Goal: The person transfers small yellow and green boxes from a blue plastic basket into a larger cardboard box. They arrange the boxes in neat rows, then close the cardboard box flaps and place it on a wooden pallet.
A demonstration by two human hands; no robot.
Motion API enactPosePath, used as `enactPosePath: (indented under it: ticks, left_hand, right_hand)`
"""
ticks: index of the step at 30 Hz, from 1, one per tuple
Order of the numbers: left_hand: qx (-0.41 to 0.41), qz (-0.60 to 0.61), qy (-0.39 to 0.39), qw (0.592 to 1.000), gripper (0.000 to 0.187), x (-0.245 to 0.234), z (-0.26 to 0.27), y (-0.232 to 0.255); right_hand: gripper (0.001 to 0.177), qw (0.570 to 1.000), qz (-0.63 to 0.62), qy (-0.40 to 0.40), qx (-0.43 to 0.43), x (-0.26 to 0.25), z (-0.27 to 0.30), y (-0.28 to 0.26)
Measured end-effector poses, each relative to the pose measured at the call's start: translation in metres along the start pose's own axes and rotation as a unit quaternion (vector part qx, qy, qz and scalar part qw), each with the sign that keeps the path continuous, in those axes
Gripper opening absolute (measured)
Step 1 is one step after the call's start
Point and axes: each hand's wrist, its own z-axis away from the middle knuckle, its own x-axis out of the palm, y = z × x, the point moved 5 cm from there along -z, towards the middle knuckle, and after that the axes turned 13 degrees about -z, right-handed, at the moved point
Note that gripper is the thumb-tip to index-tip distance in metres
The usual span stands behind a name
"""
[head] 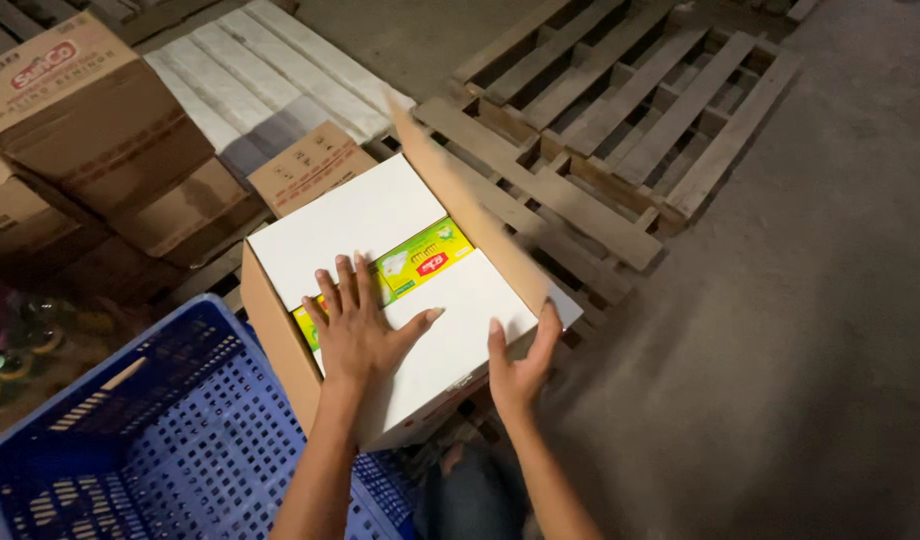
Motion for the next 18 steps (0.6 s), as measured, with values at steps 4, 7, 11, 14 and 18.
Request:
enactPosePath:
  ticks: [4,7,11,14,18]
  left_hand:
    - [0.011,0.037,-0.004,0.999,0.148,-0.007,0.008,-0.009]
    - [0.035,0.114,0.006,0.993,0.156,-0.008,0.009,-0.019]
    - [0.104,0.092,0.009,0.990,0.127,-0.007,0.014,-0.022]
    - [0.133,0.022,-0.018,0.991,0.100,-0.008,0.018,-0.017]
    - [0.144,-0.001,-0.033,0.989,0.088,0.000,0.019,-0.017]
  right_hand:
    - [0.063,0.981,-0.027,-0.122,-0.148,0.005,-0.018,-0.053]
    - [0.058,0.961,-0.025,-0.196,-0.192,-0.003,-0.021,-0.055]
    - [0.066,0.933,0.062,-0.318,-0.157,-0.007,-0.021,-0.042]
    - [0.058,0.917,0.136,-0.344,-0.152,-0.002,-0.024,-0.056]
    - [0.040,0.855,0.290,-0.390,-0.182,0.017,-0.028,-0.073]
